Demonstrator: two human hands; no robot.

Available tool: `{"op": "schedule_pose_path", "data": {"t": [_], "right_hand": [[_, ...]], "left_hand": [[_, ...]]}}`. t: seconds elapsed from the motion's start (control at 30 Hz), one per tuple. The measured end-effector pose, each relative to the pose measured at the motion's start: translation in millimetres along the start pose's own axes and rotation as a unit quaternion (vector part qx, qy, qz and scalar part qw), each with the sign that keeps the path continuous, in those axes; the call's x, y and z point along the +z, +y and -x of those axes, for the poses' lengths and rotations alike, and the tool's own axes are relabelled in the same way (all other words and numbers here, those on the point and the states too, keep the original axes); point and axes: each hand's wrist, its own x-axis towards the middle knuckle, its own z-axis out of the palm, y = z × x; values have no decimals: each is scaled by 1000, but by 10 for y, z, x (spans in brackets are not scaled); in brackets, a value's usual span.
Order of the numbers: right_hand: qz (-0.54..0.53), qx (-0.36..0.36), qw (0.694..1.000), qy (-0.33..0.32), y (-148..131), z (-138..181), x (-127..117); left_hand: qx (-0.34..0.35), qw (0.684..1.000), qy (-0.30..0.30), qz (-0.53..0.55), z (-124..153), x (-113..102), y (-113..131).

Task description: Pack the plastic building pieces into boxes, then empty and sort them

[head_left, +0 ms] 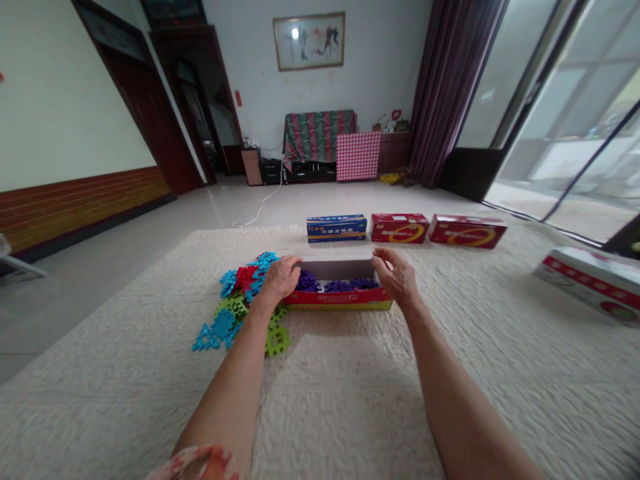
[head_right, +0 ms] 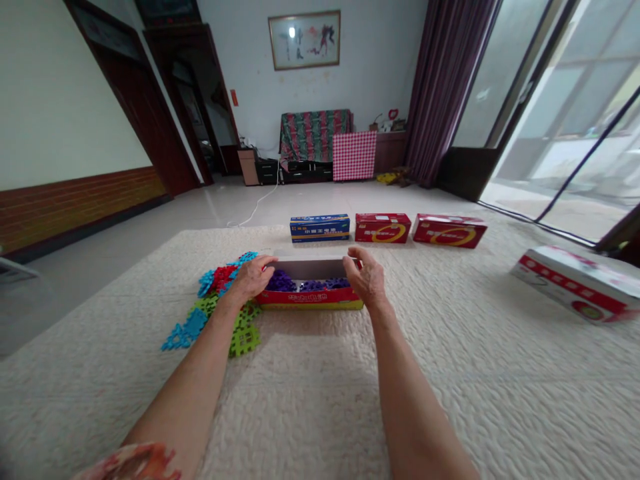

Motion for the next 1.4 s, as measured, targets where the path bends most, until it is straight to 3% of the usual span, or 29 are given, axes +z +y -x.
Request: {"op": "schedule_pose_path", "data": {"t": [0.33,0.67,1.4], "right_hand": [[83,2,997,0,-17,-54,80],[145,-20,988,-42,-13,-79,55],[152,-31,987,-50,21,-78,51]], "left_hand": [[-4,999,7,35,-2,30,-56],[1,997,21,79,-5,38,-102],[-3,993,26,118,-4,43,-117]]}}
